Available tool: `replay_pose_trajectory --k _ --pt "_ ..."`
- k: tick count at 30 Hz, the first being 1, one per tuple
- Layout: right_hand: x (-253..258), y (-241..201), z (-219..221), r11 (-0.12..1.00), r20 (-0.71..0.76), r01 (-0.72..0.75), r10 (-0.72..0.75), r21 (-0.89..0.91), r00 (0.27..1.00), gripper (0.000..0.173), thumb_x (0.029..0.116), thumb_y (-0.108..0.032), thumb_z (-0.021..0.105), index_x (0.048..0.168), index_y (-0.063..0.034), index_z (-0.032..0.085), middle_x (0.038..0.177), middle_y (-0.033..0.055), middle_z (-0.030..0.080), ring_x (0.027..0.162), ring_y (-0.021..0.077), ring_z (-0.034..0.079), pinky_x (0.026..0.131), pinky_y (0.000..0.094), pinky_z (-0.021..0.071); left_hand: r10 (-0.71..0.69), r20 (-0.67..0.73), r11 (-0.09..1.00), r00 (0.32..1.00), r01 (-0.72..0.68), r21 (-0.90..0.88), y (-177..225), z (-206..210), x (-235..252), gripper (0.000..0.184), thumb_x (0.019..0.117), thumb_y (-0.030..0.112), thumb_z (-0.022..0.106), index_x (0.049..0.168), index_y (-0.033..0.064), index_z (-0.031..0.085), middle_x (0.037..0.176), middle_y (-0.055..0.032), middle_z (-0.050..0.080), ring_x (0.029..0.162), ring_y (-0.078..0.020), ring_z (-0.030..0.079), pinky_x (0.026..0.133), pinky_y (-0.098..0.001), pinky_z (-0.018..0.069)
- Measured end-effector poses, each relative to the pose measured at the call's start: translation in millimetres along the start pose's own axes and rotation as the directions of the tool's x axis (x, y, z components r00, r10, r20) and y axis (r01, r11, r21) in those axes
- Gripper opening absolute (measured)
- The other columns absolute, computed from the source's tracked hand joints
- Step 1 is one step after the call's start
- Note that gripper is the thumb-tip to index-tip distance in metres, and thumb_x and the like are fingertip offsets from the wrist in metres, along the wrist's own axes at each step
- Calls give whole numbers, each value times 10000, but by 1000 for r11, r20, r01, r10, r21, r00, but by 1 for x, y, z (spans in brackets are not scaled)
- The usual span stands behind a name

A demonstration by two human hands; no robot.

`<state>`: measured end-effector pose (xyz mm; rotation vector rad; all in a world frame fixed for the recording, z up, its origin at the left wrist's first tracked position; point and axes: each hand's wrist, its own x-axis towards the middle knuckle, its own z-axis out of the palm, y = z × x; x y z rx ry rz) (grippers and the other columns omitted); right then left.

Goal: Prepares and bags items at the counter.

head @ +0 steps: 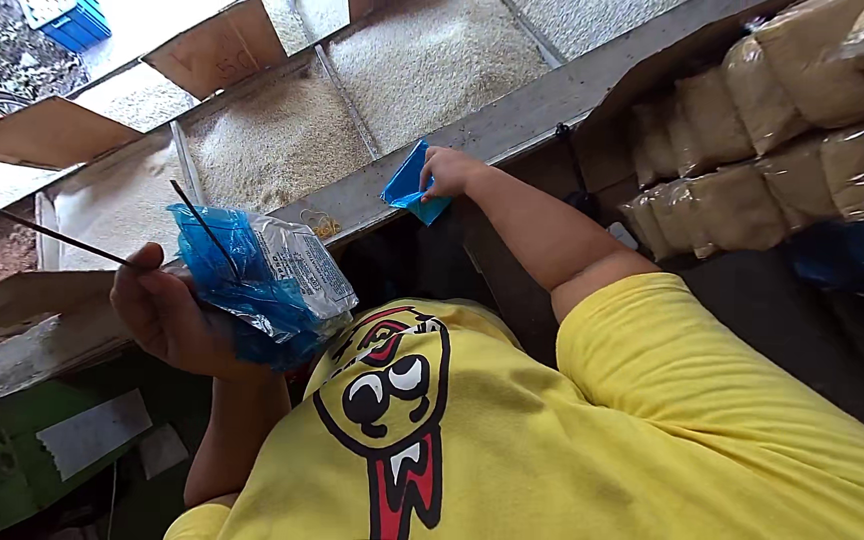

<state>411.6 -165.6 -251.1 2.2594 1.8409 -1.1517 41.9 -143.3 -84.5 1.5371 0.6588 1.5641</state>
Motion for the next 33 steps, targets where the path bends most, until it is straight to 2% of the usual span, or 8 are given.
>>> replay_pose_trajectory --k 4,7,10,16,19,21,26,33 --pt "22 14 1 991 46 10 -16 131 999 205 922 -207 780 1059 -56 778 1088 200 728 1102 377 667 1014 628 476 16 18 999 1000 -16 -45 0 -4 -5 271 1104 139 396 1207 172 645 866 173 682 739 57 635 714 -134 546" --pt "23 9 -3 968 0 82 -85 235 996 182 912 -78 759 1062 20 727 1128 228 668 1106 373 628 995 594 477 6 7 998 1000 -6 -55 3 -6 -7 263 1095 140 433 1209 177 667 855 174 679 728 58 624 705 -135 542" --pt "25 1 -5 982 -117 88 -69 167 991 207 1007 -83 619 1178 22 672 1177 245 681 1160 403 639 1041 604 462 11 -17 998 1000 -11 -54 5 -6 -7 248 1088 148 457 1200 190 675 847 177 679 721 58 623 696 -131 538" --pt "-1 -56 -56 990 -385 134 -142 -48 912 298 1119 -179 364 1303 -32 547 1128 243 673 1080 441 677 916 614 536 -2 -26 1000 1000 1 -14 3 -2 -5 267 1089 149 462 1190 216 700 821 182 657 675 71 586 648 -114 515" --pt "-25 -92 -100 969 -323 240 -212 51 922 379 1070 -263 534 1318 24 544 1156 250 656 1091 406 655 954 587 503 -7 -13 999 1000 6 -39 -1 2 -1 252 1086 162 484 1200 211 703 804 176 663 661 66 594 642 -119 524" --pt "-45 -116 -126 935 -266 332 -292 122 919 459 917 -69 685 1332 40 523 1192 244 636 1091 370 647 960 555 512 -7 6 999 1000 8 -48 -5 6 2 240 1079 179 504 1195 228 708 810 192 659 665 80 586 639 -108 515" --pt "-84 -178 -170 822 -402 540 -441 178 803 290 828 -12 800 1099 -8 700 926 101 712 811 158 675 790 371 568 -17 30 1000 999 18 -1 -1 21 14 231 1068 124 514 1182 177 707 941 178 689 766 79 610 704 -129 528" --pt "-117 -253 -191 781 -487 608 -479 144 730 113 967 -137 703 1039 -69 757 900 16 732 768 37 676 749 253 578 57 7 998 998 -57 -9 7 35 39 222 1056 57 500 1173 31 688 865 115 648 674 79 536 630 -115 474"
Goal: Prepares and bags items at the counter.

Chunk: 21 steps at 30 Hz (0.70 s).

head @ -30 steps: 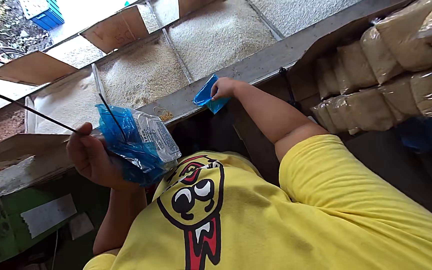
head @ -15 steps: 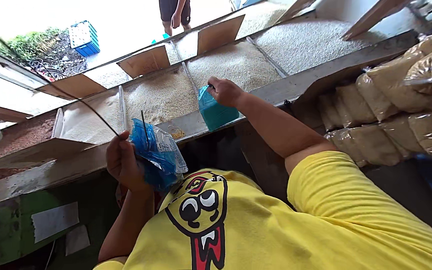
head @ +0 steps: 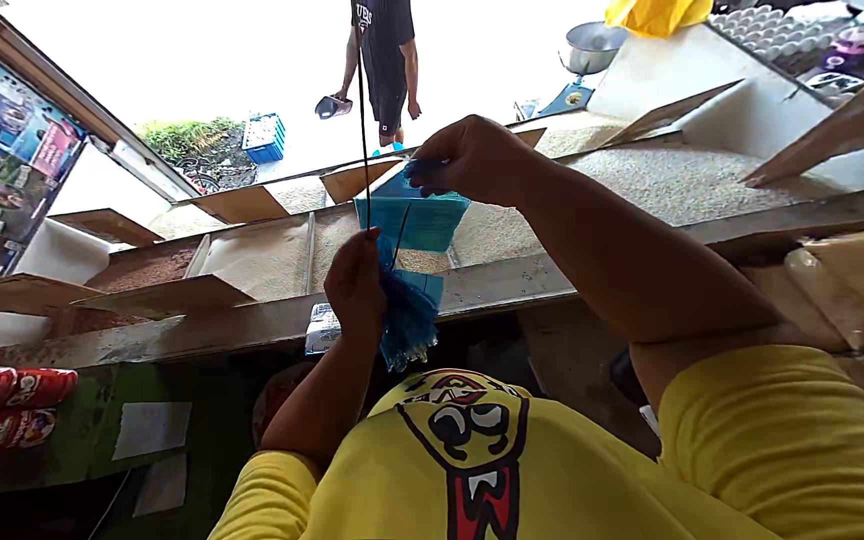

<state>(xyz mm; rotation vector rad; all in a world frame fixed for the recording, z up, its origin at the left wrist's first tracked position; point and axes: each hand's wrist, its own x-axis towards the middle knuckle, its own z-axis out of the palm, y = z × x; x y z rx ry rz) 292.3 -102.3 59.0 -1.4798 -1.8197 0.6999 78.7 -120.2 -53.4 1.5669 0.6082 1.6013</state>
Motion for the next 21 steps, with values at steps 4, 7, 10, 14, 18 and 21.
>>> replay_pose_trajectory --k 4,7,10,14,18,21 --pt "8 -19 11 998 24 42 -43 49 999 109 978 -134 687 1022 -58 751 851 12 722 728 24 673 724 234 586 -3 -78 1000 997 2 -11 3 -2 12 212 1041 37 507 1153 18 686 933 104 688 721 74 570 663 -120 493" --pt "10 -29 20 997 30 77 -77 -16 997 101 977 -140 688 1015 -83 762 846 -6 722 727 4 653 722 216 559 3 -114 1000 993 -2 10 4 -7 14 211 1040 40 517 1158 8 690 978 80 704 754 67 587 683 -123 499" --pt "9 -33 30 974 22 177 -176 -140 984 134 991 -134 654 1039 -99 774 912 15 746 793 32 666 769 255 544 29 -141 999 990 -23 40 4 -13 14 204 1037 32 522 1155 -12 683 1003 53 714 817 47 622 738 -145 526" --pt "8 -38 49 900 6 319 -332 -296 943 199 1005 -105 596 1076 -85 781 974 84 765 886 161 720 834 357 565 22 -185 996 983 -4 94 10 -23 12 191 1037 38 521 1141 -5 677 967 80 694 759 67 590 690 -130 506" --pt "9 -49 82 801 60 420 -438 -426 897 237 994 -34 510 1040 -33 743 943 172 733 896 347 718 786 516 554 74 -236 979 969 -26 203 17 -41 4 214 1038 33 507 1152 -71 655 1078 17 704 868 58 605 779 -144 507" --pt "9 -63 115 758 120 499 -498 -420 859 214 958 20 524 1010 9 731 909 213 699 885 396 703 775 538 548 114 -290 963 950 -34 268 23 -60 -7 224 1041 28 491 1155 -80 649 1111 17 691 928 50 609 823 -156 510"
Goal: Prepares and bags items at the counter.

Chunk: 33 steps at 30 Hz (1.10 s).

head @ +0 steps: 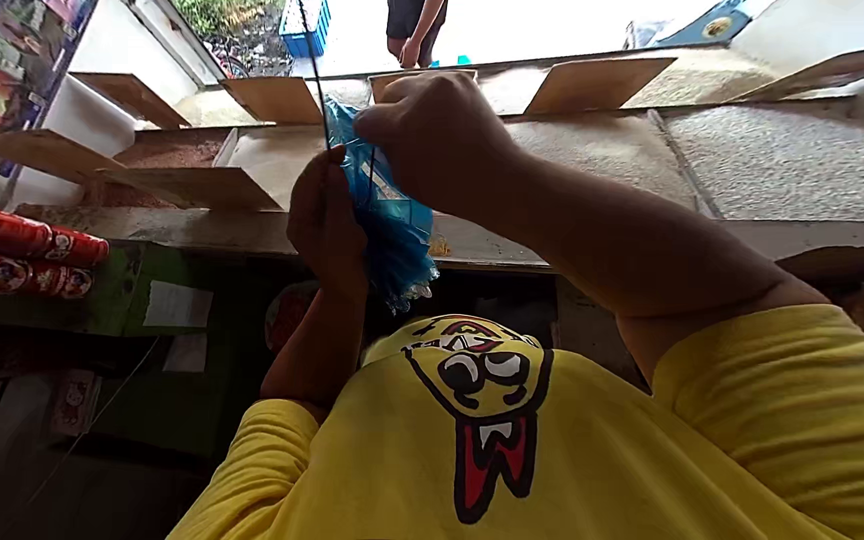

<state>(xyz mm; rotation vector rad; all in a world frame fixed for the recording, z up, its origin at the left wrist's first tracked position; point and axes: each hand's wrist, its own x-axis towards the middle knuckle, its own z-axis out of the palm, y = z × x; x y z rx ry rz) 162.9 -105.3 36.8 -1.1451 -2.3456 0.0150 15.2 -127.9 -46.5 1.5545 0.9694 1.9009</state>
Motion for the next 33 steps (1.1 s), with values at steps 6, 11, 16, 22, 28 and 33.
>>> replay_pose_trajectory --k 6,11,16,22,28,33 --pt "8 -44 60 890 118 300 -358 342 926 173 937 39 573 1002 -1 729 900 176 705 905 362 704 792 519 559 25 -193 985 981 9 174 7 -58 0 233 1066 108 489 1200 -18 632 1094 49 672 897 21 614 812 -195 523" --pt "16 -39 110 415 -104 293 -421 861 901 376 986 -72 576 1325 85 620 1158 180 739 1032 244 734 917 411 586 267 -111 925 957 -222 309 29 -113 2 233 1076 95 464 1183 22 658 1090 118 676 900 64 600 814 -177 510" --pt "-15 0 209 635 289 -197 -43 747 956 352 1016 -223 631 1243 43 665 1220 200 694 1131 276 683 990 438 555 327 -219 877 919 -209 433 48 -165 -17 235 1089 88 424 1223 54 613 1086 118 653 826 64 577 753 -148 500" --pt "-78 -3 297 933 718 -361 259 -11 646 980 852 -149 811 1616 13 219 1636 396 124 1486 606 206 1151 726 282 268 -299 886 916 -112 450 46 -178 -38 240 1074 70 428 1217 44 619 911 166 634 695 95 544 650 -117 479" --pt "-65 27 272 917 628 -358 175 177 758 452 1055 -129 497 1483 8 453 1366 281 590 1211 445 632 1003 588 520 186 -335 907 923 -30 421 36 -170 -42 249 1067 48 427 1243 -13 592 876 159 622 674 97 536 626 -104 468" --pt "-69 66 221 658 345 -555 434 509 832 405 1013 -83 525 1411 -11 552 1187 244 691 1082 376 694 956 579 542 192 -269 935 944 -93 343 25 -144 -24 220 1062 71 484 1197 46 654 990 180 672 737 118 568 669 -91 484"
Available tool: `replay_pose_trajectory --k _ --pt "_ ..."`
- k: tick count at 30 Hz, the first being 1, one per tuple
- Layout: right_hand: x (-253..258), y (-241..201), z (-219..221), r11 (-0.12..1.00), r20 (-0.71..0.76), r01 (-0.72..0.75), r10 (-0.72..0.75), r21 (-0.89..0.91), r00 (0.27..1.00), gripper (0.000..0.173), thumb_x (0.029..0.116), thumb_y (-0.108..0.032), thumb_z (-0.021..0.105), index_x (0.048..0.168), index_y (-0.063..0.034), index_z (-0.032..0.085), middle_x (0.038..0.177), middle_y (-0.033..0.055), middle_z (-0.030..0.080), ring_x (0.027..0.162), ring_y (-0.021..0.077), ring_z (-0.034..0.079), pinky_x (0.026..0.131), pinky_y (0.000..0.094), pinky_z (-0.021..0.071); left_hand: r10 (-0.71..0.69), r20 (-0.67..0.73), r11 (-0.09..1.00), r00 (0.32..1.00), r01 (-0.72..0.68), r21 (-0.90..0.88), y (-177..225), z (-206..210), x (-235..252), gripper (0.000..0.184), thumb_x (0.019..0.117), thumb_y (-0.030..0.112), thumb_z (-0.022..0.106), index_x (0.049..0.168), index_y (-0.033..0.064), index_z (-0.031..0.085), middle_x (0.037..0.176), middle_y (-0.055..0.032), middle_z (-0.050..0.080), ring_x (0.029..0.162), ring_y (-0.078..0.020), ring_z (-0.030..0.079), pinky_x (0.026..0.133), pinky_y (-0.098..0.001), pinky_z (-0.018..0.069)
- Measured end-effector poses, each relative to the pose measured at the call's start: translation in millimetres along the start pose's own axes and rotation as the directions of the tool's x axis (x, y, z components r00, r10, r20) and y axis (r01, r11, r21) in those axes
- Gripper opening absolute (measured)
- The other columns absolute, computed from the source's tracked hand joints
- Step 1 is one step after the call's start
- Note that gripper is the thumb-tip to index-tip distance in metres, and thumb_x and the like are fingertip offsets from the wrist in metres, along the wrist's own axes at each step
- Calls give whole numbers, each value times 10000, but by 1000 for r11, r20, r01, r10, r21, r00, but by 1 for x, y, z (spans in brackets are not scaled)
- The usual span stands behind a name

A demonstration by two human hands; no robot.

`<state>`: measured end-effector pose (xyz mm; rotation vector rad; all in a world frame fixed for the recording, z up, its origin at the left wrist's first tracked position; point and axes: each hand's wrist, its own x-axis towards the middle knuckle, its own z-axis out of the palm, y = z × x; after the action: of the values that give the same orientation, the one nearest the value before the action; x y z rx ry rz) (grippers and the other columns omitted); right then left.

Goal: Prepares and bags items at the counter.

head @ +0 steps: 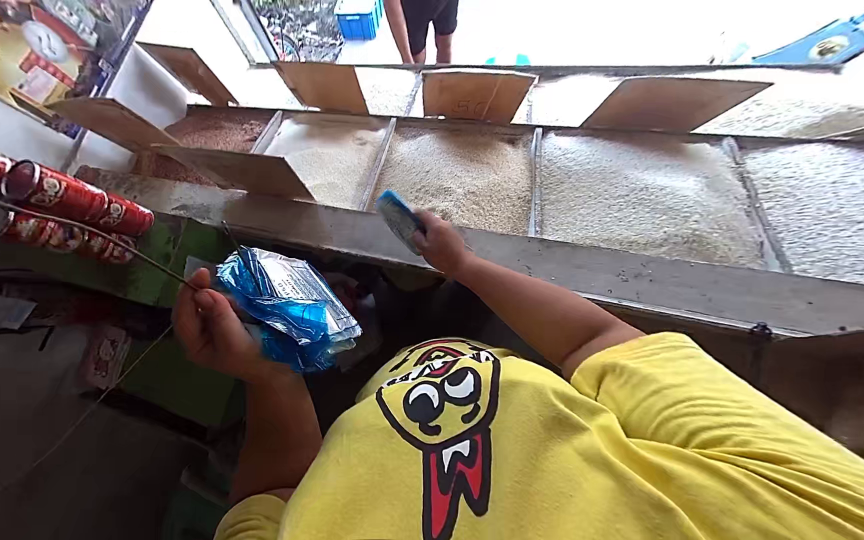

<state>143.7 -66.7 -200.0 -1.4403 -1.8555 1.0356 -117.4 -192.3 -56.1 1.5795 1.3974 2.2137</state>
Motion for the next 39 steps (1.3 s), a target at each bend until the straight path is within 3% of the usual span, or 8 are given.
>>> replay_pose_trajectory --k 3,7,11,15,23,29,34,39 --pt "-11 9 -33 860 -223 -39 175 508 959 348 1000 -47 469 1328 15 567 1106 152 683 982 191 682 887 402 570 26 57 996 998 -21 -91 -6 24 4 225 1058 77 490 1183 89 676 985 184 674 740 108 573 669 -93 483" --pt "-44 39 -81 377 3 -206 475 903 880 344 1069 -142 408 1402 -100 484 1089 89 670 917 179 694 793 387 607 15 150 985 989 12 -174 -6 57 3 228 1067 76 471 1183 98 666 999 183 681 766 99 593 702 -107 504" --pt "-86 107 -105 740 -71 -534 609 409 790 517 1001 -59 572 1501 -78 440 1255 221 657 1071 319 684 916 513 562 17 279 975 960 46 -218 -5 85 -1 229 1072 75 456 1181 66 657 994 188 672 774 110 582 694 -103 491" --pt "-116 141 -89 753 -265 -647 604 -120 752 579 925 -232 721 1465 -99 561 1414 267 562 1325 479 518 1050 684 434 -10 384 955 923 123 -271 -5 111 -9 224 1068 57 453 1190 62 642 999 172 672 751 104 574 679 -103 490" --pt "-116 103 -64 826 -343 -519 432 -221 834 895 809 -581 806 1490 -71 531 1624 246 342 1540 466 200 1198 720 154 -101 556 859 825 354 -369 2 161 -42 270 1081 75 390 1114 137 652 740 183 609 614 77 559 591 -111 497" --pt "-112 61 -86 961 -110 -242 228 -137 967 750 892 -506 753 1485 -95 548 1591 222 419 1514 416 312 1228 648 206 -164 561 749 812 473 -465 27 209 -33 313 942 -6 391 1203 51 555 739 142 609 600 51 555 573 -136 491" --pt "-132 102 -102 860 -199 -432 390 -271 899 874 888 -622 701 1579 -158 434 1688 186 252 1573 417 152 1235 686 73 -2 459 728 889 316 -609 74 264 10 312 932 -10 423 1230 4 513 932 117 645 711 71 602 656 -118 518" --pt "-150 148 -105 774 -401 -600 493 -204 772 874 980 -685 493 1576 -52 403 1686 247 203 1564 479 120 1234 689 71 91 465 837 881 186 -514 125 305 71 354 978 40 483 1293 -121 504 839 14 594 688 44 557 668 -134 491"
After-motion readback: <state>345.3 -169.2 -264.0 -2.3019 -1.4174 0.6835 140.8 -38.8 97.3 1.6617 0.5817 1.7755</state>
